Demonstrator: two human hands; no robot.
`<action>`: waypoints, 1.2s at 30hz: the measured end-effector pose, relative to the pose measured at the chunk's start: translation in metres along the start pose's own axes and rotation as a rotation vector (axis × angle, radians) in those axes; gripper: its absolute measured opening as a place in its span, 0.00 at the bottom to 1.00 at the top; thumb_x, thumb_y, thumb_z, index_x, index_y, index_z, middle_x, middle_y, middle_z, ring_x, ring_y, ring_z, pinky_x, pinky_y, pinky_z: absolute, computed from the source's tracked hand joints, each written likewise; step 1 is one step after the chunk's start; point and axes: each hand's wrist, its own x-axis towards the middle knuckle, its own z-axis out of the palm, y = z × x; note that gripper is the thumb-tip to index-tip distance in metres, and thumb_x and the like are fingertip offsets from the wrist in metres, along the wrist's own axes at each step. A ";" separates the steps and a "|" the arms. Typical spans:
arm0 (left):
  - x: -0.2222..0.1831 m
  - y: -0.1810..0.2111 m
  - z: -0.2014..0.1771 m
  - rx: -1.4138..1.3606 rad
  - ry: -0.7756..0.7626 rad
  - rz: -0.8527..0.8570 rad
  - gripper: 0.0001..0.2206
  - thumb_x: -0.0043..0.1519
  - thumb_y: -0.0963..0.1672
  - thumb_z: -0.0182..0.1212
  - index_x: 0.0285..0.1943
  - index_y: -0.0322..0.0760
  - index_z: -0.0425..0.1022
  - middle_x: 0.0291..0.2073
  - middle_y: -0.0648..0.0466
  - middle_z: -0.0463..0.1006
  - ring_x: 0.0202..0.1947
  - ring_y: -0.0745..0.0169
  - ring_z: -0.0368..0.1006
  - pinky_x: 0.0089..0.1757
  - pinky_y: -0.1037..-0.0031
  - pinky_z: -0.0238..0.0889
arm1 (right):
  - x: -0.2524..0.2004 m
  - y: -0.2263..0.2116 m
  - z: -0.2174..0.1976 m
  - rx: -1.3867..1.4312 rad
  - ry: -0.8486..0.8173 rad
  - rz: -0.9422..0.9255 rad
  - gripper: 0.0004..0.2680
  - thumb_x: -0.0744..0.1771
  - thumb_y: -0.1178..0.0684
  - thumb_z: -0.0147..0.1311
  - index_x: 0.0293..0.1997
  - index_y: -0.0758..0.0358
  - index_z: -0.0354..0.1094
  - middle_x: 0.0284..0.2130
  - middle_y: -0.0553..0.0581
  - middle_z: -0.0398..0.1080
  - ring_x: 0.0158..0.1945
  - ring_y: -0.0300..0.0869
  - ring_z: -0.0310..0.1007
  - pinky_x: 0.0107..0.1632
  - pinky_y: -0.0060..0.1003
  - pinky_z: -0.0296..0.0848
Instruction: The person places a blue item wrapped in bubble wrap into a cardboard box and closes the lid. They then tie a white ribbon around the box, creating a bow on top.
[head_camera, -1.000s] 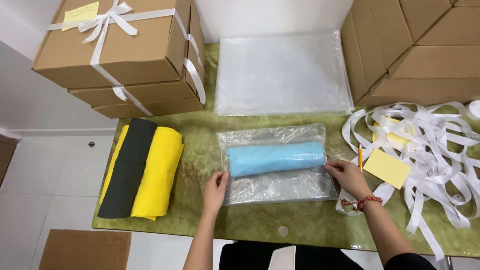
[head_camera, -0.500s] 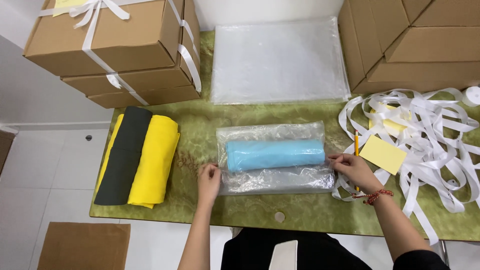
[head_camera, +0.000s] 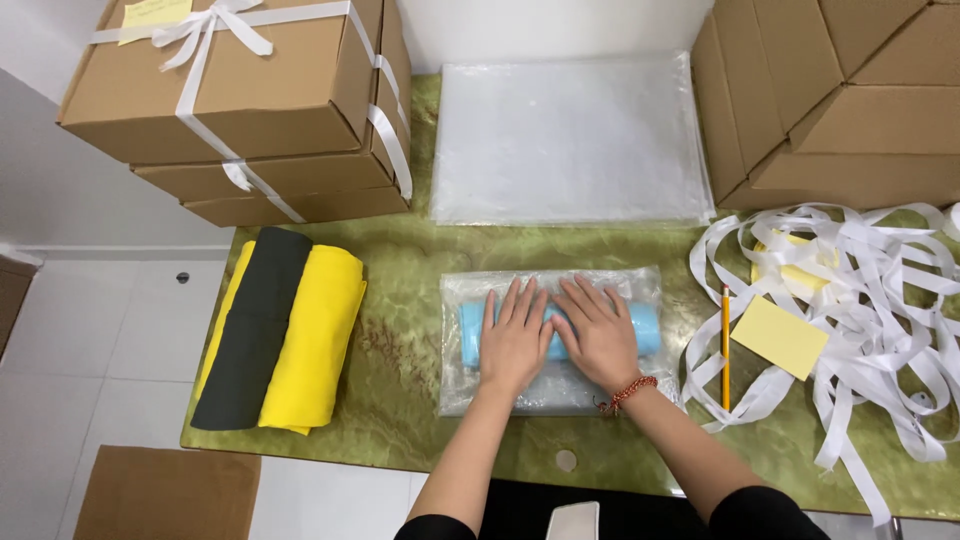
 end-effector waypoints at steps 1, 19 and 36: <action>0.002 -0.004 0.006 0.000 -0.003 -0.001 0.21 0.73 0.50 0.47 0.72 0.39 0.72 0.72 0.45 0.70 0.77 0.48 0.57 0.73 0.45 0.35 | 0.003 0.002 0.005 0.001 -0.003 0.001 0.12 0.73 0.42 0.49 0.59 0.50 0.75 0.63 0.50 0.74 0.72 0.43 0.66 0.71 0.50 0.59; -0.004 -0.013 0.030 0.040 0.277 0.039 0.25 0.65 0.53 0.49 0.71 0.48 0.73 0.67 0.56 0.75 0.68 0.50 0.68 0.67 0.38 0.47 | -0.008 0.014 0.043 -0.071 0.084 -0.017 0.15 0.72 0.40 0.42 0.64 0.39 0.71 0.60 0.41 0.73 0.67 0.41 0.69 0.72 0.50 0.57; -0.086 -0.077 -0.025 0.130 -0.097 -0.022 0.48 0.58 0.69 0.55 0.81 0.45 0.57 0.83 0.45 0.49 0.82 0.41 0.41 0.72 0.38 0.32 | -0.064 0.062 -0.021 -0.183 0.018 -0.136 0.33 0.63 0.21 0.47 0.78 0.30 0.52 0.78 0.49 0.54 0.81 0.45 0.49 0.79 0.64 0.38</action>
